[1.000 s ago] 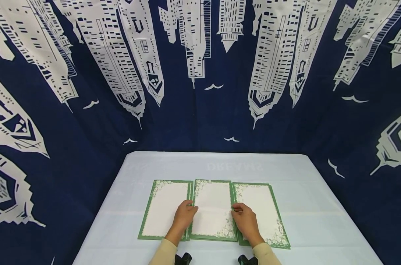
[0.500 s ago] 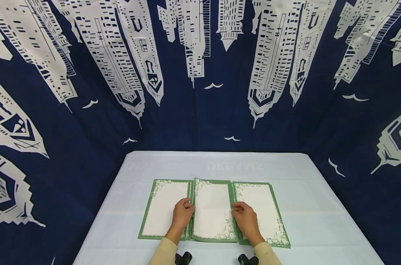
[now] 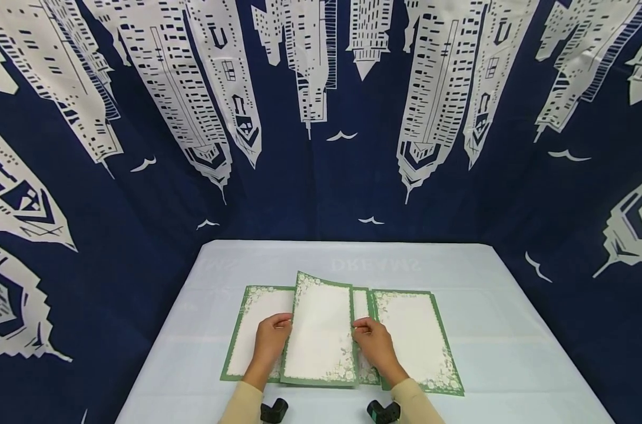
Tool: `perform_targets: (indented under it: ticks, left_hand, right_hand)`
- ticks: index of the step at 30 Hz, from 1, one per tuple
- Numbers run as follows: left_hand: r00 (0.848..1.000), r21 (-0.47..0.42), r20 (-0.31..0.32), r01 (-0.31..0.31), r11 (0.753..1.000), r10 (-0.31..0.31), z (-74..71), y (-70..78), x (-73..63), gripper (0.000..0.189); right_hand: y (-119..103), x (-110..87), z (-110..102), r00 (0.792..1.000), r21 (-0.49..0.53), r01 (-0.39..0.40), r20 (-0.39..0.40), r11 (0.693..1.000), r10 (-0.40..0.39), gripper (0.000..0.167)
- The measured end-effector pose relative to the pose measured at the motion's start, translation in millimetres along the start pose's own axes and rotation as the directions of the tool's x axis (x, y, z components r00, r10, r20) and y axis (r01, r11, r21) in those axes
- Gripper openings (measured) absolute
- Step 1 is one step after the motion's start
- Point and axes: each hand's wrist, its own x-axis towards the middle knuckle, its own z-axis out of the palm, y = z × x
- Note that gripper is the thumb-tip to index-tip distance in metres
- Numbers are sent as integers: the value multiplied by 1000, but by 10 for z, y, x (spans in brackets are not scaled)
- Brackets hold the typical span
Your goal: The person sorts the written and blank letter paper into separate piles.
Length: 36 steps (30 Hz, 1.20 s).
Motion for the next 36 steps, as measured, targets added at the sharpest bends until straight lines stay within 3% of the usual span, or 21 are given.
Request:
perform_targets:
  ticks: [5, 11, 15, 21, 27, 31, 34, 36]
  left_hand:
    - [997, 58, -68, 23, 998, -19, -415, -47, 58, 23]
    - [993, 123, -115, 52, 991, -38, -869, -140, 102, 25]
    - [986, 195, -164, 69, 978, -37, -1023, -228, 141, 24]
    - [970, 301, -238, 117, 946, -44, -1111, -304, 150, 25]
    - [952, 376, -304, 148, 915, -29, -1038, -354, 137, 26]
    - [947, 418, -321, 112, 902, 31, -831, -305, 101, 25]
    - [968, 416, -240, 34, 909, 73, -556, -239, 41, 22]
    - [987, 384, -138, -19, 923, 79, -356, -171, -25, 22]
  right_hand:
    - [-155, 50, 317, 993, 33, 67, 91, 997, -70, 16]
    - [-377, 55, 682, 965, 73, 65, 249, 995, -81, 26]
    - [-474, 32, 852, 945, 83, 53, 319, 995, -77, 29]
    - [-526, -1, 995, 926, 49, 55, 371, 997, -69, 33]
    - [-513, -41, 879, 929, 16, 58, 365, 998, -60, 36]
    - [-405, -46, 659, 949, -37, 73, 310, 997, -58, 35]
    - [-307, -53, 473, 970, -84, 68, 240, 994, -46, 34]
    - [-247, -64, 343, 981, -119, 60, 188, 991, -37, 32]
